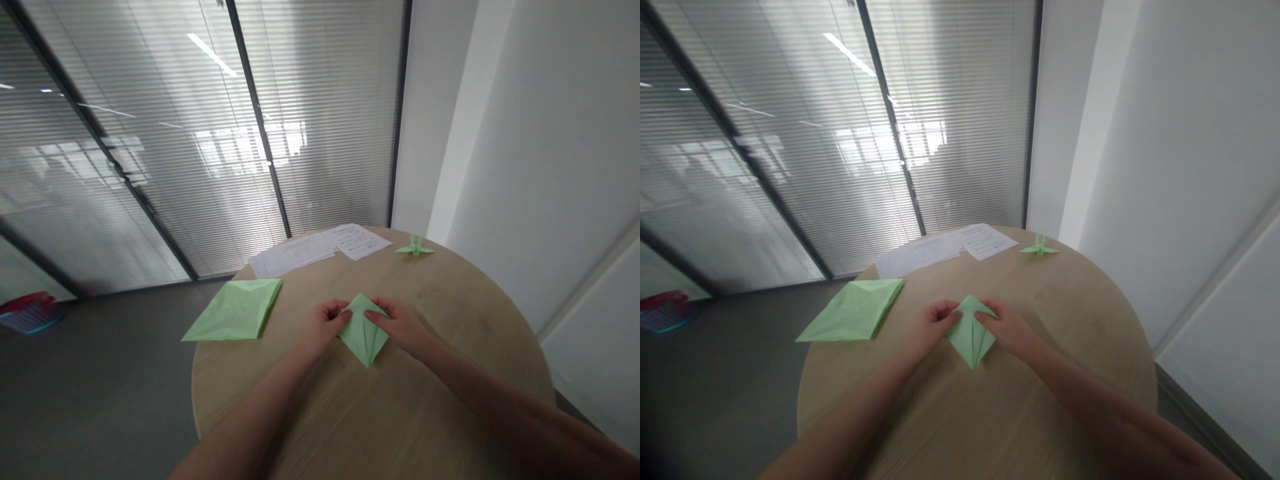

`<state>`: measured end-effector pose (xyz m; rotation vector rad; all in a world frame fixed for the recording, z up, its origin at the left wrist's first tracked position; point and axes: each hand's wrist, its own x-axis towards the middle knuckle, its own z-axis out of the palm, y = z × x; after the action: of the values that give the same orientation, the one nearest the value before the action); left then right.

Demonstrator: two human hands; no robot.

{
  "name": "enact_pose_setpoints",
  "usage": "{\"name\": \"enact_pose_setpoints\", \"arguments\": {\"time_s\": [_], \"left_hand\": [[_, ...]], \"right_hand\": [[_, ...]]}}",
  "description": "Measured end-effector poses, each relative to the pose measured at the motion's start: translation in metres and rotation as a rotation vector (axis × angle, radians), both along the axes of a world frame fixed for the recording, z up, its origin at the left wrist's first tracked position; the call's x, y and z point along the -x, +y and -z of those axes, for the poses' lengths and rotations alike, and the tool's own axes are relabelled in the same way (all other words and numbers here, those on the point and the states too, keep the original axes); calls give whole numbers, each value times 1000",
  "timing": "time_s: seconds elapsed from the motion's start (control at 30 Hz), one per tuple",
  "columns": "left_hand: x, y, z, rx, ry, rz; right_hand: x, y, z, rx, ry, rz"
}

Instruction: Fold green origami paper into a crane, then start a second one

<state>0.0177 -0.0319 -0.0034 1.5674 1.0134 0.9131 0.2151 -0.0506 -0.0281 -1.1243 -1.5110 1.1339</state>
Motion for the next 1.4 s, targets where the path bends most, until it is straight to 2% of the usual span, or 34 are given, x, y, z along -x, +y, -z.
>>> {"name": "enact_pose_setpoints", "arguments": {"time_s": [0.3,0.43,0.7,0.8,0.9,1.03,1.13,1.3,1.4], "left_hand": [[0,-3,-6,-28,-48,-23],[0,-3,-5,-27,-51,-81],[0,-9,-10,99,-105,-76],[0,-6,-7,187,-103,-7],[0,-1,0,216,-82,-1],[3,4,5,166,-35,-33],[5,4,7,99,54,-66],[5,4,16,-17,182,-88],[5,4,20,-13,216,-94]], "right_hand": [[5,0,2,-44,85,13],[5,-4,0,-27,96,37],[-1,-4,1,-107,-33,74],[-1,-4,2,-134,-77,73],[0,-5,0,-156,-129,61],[0,-8,-6,-154,-58,60],[1,-7,-5,-42,13,32],[4,0,6,25,-115,-88],[3,1,10,60,-126,-117]]}}
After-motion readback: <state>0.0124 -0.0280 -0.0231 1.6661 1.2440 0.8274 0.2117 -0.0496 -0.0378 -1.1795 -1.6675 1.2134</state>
